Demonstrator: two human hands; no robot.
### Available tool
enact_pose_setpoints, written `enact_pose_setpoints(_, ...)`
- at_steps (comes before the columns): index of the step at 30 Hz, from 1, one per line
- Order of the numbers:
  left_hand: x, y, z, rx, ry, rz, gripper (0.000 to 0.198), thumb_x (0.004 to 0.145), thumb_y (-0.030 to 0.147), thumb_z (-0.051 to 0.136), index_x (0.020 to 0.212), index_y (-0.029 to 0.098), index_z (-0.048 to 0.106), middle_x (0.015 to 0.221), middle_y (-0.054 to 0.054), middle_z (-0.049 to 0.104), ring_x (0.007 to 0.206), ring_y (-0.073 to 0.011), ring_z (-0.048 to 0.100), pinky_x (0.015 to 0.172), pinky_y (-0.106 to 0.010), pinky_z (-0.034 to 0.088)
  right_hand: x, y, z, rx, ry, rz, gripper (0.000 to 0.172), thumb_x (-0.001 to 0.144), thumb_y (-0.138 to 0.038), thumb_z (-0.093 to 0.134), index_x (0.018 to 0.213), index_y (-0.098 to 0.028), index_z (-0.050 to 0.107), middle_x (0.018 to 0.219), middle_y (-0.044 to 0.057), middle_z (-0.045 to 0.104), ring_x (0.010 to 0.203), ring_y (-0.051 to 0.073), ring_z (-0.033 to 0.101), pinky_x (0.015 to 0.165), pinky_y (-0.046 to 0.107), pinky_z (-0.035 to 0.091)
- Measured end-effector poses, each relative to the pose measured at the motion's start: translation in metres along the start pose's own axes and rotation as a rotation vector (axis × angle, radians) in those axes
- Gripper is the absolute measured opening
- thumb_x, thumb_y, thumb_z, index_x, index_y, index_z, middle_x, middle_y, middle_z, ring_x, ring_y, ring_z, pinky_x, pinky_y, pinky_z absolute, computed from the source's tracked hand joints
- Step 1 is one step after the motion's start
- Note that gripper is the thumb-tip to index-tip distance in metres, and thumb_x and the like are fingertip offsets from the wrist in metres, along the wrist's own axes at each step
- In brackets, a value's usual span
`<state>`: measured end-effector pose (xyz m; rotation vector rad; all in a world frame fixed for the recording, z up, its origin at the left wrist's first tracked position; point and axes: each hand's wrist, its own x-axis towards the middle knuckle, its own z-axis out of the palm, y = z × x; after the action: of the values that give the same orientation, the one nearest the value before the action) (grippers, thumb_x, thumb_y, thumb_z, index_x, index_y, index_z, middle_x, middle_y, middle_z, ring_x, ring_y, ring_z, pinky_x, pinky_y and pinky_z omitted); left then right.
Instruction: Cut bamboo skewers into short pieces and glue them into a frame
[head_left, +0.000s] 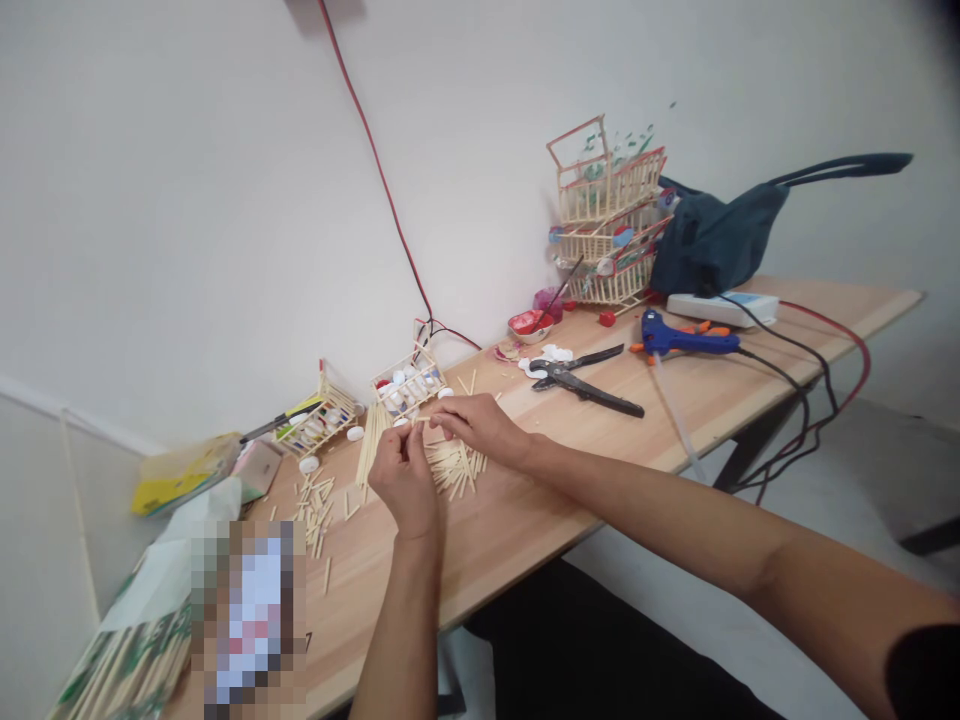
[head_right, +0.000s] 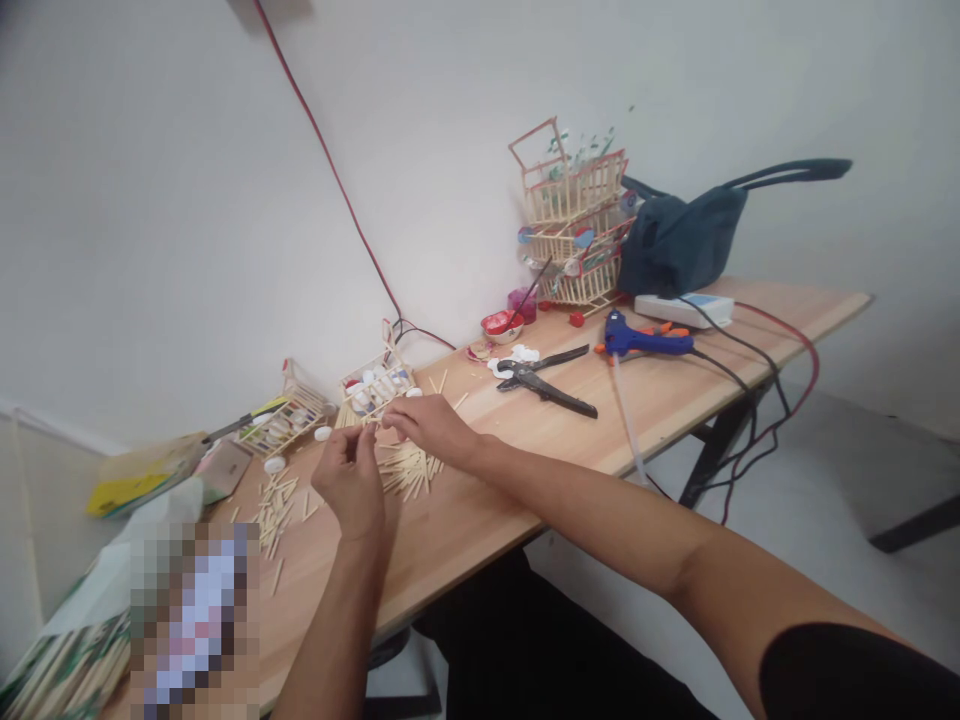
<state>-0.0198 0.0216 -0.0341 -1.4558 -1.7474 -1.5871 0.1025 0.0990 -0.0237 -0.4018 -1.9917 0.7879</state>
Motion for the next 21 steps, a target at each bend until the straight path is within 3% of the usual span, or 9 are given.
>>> enact_pose_setpoints(21, 0.0001, 0.0015, -0.0004, -0.008, -0.012, -0.021, 0.017, 0.086, 0.033, 0.057, 0.079, 0.018, 0.063, 0.071, 0.0, 0.065, 0.063, -0.0133, 0.057, 0.064, -0.025, 0.042, 0.0, 0.0003, 0.0003, 0.006, -0.004, -0.009, 0.021, 0.092, -0.022, 0.049, 0.077, -0.016, 0.062, 0.065, -0.002, 0.059, 0.063, 0.009, 0.053, 0.066, 0.019, 0.037)
